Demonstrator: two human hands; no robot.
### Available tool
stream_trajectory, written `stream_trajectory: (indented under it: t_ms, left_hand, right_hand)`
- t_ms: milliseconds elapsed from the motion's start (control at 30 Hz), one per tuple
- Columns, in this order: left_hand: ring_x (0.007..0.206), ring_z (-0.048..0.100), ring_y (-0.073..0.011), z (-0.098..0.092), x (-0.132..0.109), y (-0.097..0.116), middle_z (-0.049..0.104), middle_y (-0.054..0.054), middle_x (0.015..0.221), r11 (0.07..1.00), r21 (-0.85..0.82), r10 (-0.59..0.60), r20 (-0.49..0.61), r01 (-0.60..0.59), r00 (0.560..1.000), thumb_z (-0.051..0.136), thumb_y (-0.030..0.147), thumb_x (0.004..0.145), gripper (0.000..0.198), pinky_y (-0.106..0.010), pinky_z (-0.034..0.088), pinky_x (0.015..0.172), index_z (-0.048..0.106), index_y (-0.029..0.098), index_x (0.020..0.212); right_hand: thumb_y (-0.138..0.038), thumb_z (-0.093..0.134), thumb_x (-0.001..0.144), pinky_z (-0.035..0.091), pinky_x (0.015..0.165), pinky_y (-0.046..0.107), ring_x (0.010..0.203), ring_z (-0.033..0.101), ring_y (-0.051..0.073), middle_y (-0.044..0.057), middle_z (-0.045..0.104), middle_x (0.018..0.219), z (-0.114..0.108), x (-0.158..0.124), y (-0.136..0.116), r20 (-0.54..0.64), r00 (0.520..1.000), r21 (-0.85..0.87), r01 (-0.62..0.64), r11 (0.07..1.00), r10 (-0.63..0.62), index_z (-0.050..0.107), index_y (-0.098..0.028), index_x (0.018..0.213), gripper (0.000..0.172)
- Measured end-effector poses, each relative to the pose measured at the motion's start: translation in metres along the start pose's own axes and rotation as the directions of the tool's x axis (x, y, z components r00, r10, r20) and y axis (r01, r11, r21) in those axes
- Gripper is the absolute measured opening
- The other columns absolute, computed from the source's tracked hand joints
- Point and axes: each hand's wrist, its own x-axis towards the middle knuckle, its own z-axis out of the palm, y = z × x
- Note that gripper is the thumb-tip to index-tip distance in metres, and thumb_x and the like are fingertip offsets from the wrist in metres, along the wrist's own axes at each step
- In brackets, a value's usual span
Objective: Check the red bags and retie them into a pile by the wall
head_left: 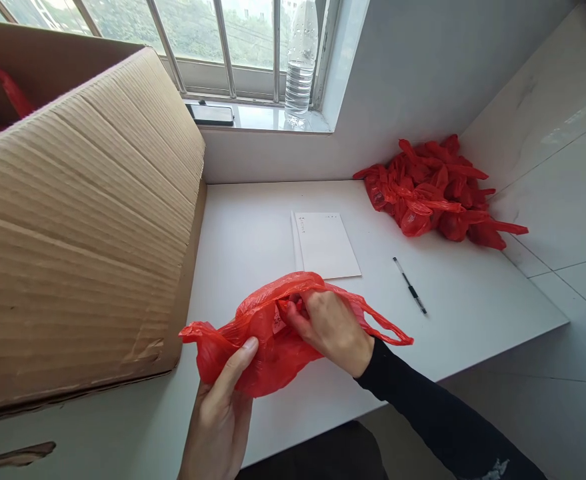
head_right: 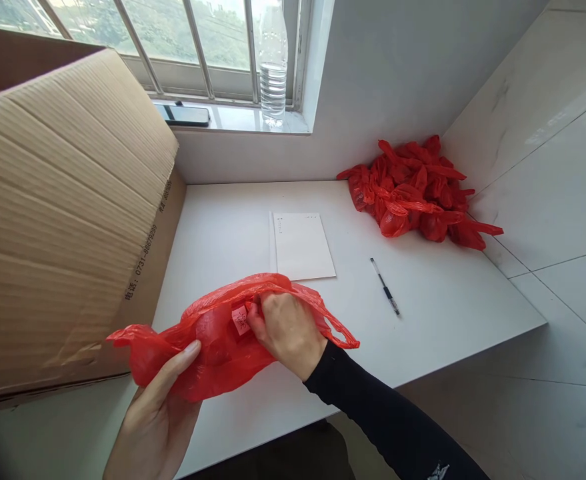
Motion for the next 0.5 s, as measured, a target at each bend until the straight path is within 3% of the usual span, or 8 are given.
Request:
stream_trajectory:
  t_ms: [100,300,433,500]
  left_hand:
    - [0.124,0.062,-0.0277,0.0028,-0.0005,0.0011,0.073,-0.001,0.120,1.000,-0.015,-0.004,0.003,0.004,1.000,0.082,0.018,0.073,0.039,-0.025,0.060,0.091,0.078,0.026,0.111]
    - [0.124,0.062,-0.0277,0.0057,0.0002,0.0024,0.075,-0.002,0.117,1.000,-0.009,0.000,0.000,0.000,1.000,0.082,0.017,0.073,0.036,-0.023,0.061,0.087,0.079,0.026,0.108]
    - [0.122,0.063,-0.0294,0.0058,-0.0007,0.0019,0.075,-0.003,0.113,1.000,-0.005,-0.002,-0.020,0.002,1.000,0.084,0.018,0.071,0.035,-0.027,0.062,0.088,0.080,0.025,0.105]
    - [0.122,0.064,-0.0300,0.0055,-0.0018,0.0018,0.075,-0.003,0.112,1.000,0.008,0.001,-0.023,-0.001,1.000,0.085,0.021,0.071,0.030,-0.028,0.062,0.090,0.080,0.024,0.101]
  right_hand:
    - [-0.028,0.046,0.102,0.031,0.047,0.025,0.048,0.048,0.010,-0.004,0.055,0.060,-0.0063,0.0008,-0.0062,-0.011,1.000,0.032,-0.003,0.999,0.003,0.054,-0.020,0.079,0.025]
    - [-0.024,0.043,0.103,0.026,0.047,0.028,0.049,0.043,0.012,-0.002,0.053,0.059,-0.0012,0.0059,-0.0070,0.028,0.999,0.010,0.035,0.999,-0.035,0.050,-0.020,0.069,0.035]
    - [-0.031,0.034,0.107,0.033,0.046,0.028,0.047,0.046,0.012,-0.002,0.052,0.056,-0.0004,0.0088,-0.0028,0.034,0.999,0.064,0.021,0.998,-0.024,0.049,-0.020,0.068,0.043]
    - [-0.031,0.032,0.108,0.040,0.051,0.026,0.053,0.054,0.012,-0.001,0.059,0.063,-0.0029,0.0077,-0.0018,0.049,0.997,0.098,0.048,0.994,-0.053,0.054,-0.020,0.074,0.042]
